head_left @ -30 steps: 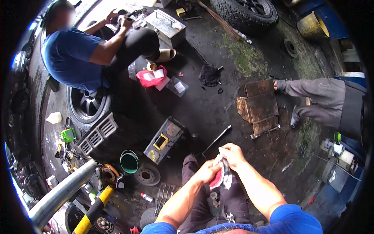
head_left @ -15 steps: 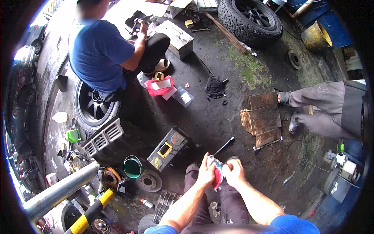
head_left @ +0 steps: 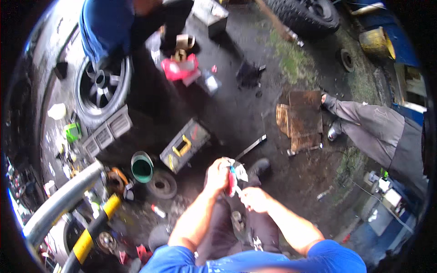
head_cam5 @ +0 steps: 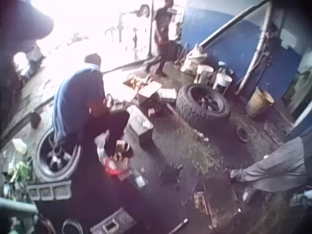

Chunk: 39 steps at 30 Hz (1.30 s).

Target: Replacing or repairing components on the underside of a vehicle and inspecting new parts.

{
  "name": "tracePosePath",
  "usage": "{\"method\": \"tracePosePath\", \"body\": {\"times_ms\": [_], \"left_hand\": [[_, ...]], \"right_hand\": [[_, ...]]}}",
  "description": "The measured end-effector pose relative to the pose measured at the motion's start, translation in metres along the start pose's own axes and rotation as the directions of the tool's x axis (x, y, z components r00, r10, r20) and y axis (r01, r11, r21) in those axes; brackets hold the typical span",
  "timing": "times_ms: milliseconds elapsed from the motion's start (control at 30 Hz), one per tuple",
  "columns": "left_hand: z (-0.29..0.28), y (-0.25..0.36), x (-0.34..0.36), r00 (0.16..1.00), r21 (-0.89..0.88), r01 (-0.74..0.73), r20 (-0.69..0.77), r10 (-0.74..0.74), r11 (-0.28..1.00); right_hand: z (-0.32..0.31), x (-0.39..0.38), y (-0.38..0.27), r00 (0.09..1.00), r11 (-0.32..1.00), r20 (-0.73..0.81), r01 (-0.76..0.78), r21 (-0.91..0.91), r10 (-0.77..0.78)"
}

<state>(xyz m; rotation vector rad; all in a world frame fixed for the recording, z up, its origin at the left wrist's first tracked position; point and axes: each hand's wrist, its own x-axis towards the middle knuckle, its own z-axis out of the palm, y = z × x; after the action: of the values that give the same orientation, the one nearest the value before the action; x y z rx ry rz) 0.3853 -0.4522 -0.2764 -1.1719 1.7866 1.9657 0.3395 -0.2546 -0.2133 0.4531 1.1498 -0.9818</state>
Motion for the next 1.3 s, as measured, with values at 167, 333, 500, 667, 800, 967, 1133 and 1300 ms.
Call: {"method": "tracePosePath", "body": {"times_ms": [167,333,500,667,800,967,1133,1300], "left_hand": [[-0.035,0.016,-0.014,0.929,0.288,-0.103,0.369,-0.011,0.952],[-0.071,-0.029,0.018,0.911,0.606,-0.133,0.386,-0.144,0.784],[-0.138,-0.119,0.092,0.96,0.788,0.282,-0.226,-0.168,0.547],[-0.163,-0.132,0.146,0.939,0.813,0.324,-0.214,-0.27,0.483],[-0.133,-0.142,0.147,0.968,0.92,0.233,-0.188,-0.169,0.314],[-0.135,-0.172,0.154,0.96,0.923,0.281,-0.266,-0.093,0.264],[-0.146,-0.163,0.146,0.992,0.919,0.113,-0.129,0.017,0.377],[-0.227,-0.105,0.146,0.999,0.92,0.044,-0.044,-0.01,0.389]], "right_hand": [[-0.034,-0.01,-0.026,0.993,0.937,-0.121,-0.035,-0.347,-0.008],[-0.066,0.017,-0.024,0.995,0.849,-0.103,-0.063,-0.524,0.01],[-0.083,0.053,0.001,0.953,0.925,-0.303,-0.098,-0.367,-0.02],[-0.09,0.076,0.031,0.915,0.968,-0.402,-0.114,-0.225,0.014],[-0.094,0.102,0.049,0.918,0.979,-0.397,-0.086,-0.187,0.005],[-0.089,0.138,0.049,0.919,0.981,-0.395,-0.077,-0.179,0.0],[-0.099,0.155,0.037,0.927,0.955,-0.375,-0.09,-0.284,-0.024],[-0.098,0.172,0.026,0.928,0.897,-0.36,-0.078,-0.435,-0.094]]}}
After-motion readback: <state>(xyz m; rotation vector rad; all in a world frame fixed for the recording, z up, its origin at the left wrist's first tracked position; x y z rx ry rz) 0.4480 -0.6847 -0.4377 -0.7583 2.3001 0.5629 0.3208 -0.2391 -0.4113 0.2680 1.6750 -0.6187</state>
